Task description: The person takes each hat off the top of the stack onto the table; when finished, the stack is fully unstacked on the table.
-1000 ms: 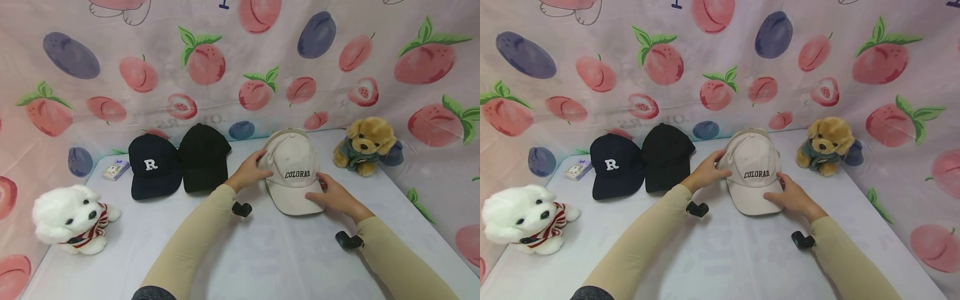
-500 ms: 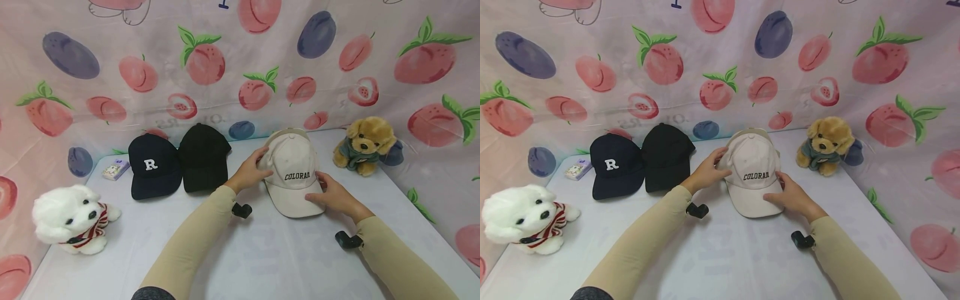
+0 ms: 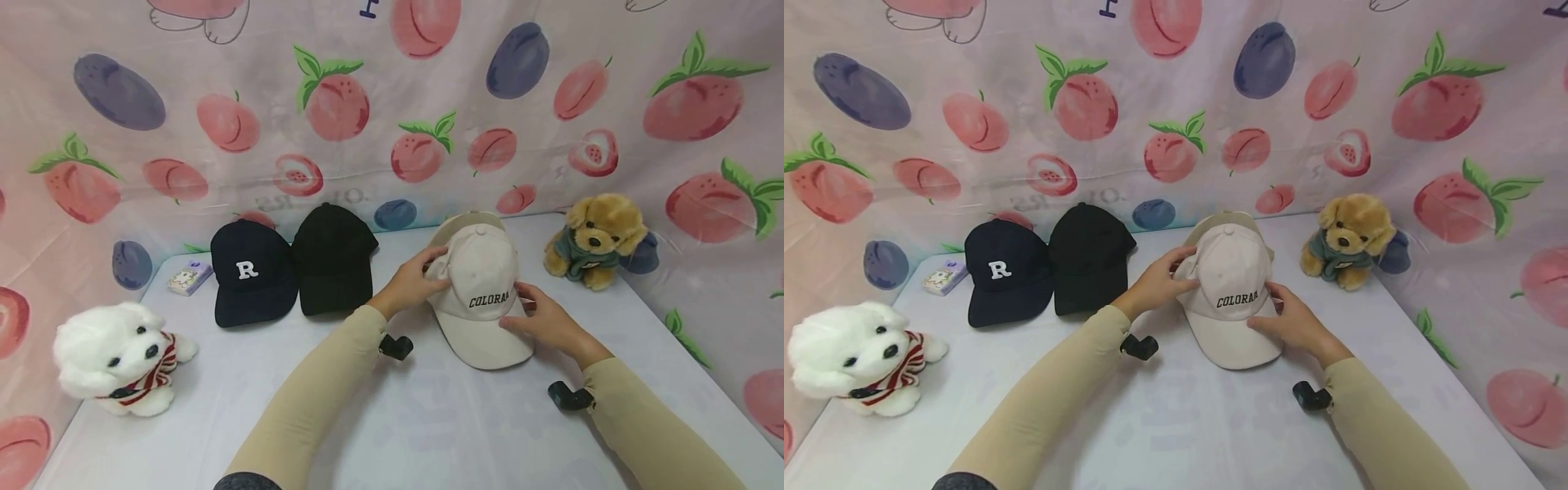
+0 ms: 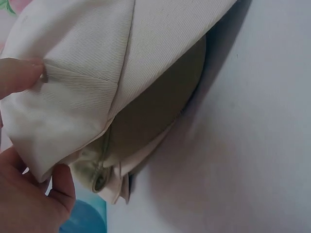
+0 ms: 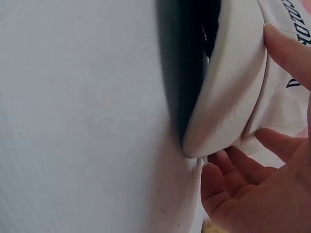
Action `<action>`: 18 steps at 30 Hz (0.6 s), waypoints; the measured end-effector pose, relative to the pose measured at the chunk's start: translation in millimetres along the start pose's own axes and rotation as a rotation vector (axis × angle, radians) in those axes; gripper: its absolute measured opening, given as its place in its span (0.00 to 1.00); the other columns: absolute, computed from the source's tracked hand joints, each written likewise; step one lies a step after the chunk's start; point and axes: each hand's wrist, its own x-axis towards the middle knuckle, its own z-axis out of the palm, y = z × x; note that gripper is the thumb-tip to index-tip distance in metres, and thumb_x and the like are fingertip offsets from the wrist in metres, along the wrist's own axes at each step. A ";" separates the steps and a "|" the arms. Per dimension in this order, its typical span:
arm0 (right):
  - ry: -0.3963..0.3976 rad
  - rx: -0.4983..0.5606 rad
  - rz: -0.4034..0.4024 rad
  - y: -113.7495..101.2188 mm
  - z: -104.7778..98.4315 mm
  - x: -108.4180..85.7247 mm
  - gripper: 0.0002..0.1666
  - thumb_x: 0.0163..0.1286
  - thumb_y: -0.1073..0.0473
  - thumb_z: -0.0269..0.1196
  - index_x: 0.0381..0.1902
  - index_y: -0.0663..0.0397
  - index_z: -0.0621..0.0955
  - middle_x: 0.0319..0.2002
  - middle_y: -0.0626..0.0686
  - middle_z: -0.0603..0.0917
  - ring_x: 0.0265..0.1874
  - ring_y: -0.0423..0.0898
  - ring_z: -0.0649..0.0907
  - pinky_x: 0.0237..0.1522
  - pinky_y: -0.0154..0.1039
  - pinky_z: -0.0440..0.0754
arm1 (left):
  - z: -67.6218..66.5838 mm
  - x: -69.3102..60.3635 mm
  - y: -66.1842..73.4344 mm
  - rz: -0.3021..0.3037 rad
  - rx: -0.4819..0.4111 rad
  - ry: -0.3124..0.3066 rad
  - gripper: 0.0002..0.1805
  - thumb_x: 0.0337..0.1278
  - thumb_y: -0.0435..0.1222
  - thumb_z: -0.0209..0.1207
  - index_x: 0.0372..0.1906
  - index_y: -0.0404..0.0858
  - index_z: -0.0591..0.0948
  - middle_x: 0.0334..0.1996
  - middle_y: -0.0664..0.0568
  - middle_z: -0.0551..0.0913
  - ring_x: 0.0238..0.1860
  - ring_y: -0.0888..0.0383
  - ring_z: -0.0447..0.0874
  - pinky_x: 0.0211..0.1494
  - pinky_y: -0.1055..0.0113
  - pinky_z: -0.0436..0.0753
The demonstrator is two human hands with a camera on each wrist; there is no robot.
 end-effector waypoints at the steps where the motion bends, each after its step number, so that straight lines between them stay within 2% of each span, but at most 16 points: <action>1: 0.003 -0.002 -0.002 0.1 -0.1 0.0 0.62 0.64 0.40 0.70 0.78 0.67 0.50 0.74 0.70 0.56 0.68 0.69 0.63 0.64 0.66 0.65 | 0.7 -0.4 1.3 0.004 0.007 -0.001 0.36 0.63 0.38 0.66 0.75 0.47 0.67 0.68 0.51 0.72 0.63 0.52 0.73 0.62 0.57 0.75; 7: 0.016 0.006 -0.015 0.8 -0.1 -0.2 0.61 0.65 0.40 0.70 0.78 0.66 0.51 0.73 0.71 0.58 0.68 0.70 0.63 0.64 0.67 0.64 | 3.4 -3.5 7.5 0.018 0.011 0.004 0.35 0.63 0.37 0.66 0.74 0.46 0.69 0.66 0.48 0.75 0.66 0.52 0.72 0.64 0.56 0.74; 18: 0.020 0.017 -0.025 2.6 -1.3 -3.8 0.59 0.66 0.41 0.69 0.78 0.65 0.51 0.72 0.71 0.61 0.68 0.69 0.65 0.65 0.65 0.65 | 2.4 -10.8 15.9 0.059 0.025 -0.001 0.30 0.65 0.35 0.64 0.71 0.44 0.71 0.56 0.44 0.82 0.56 0.55 0.80 0.55 0.63 0.80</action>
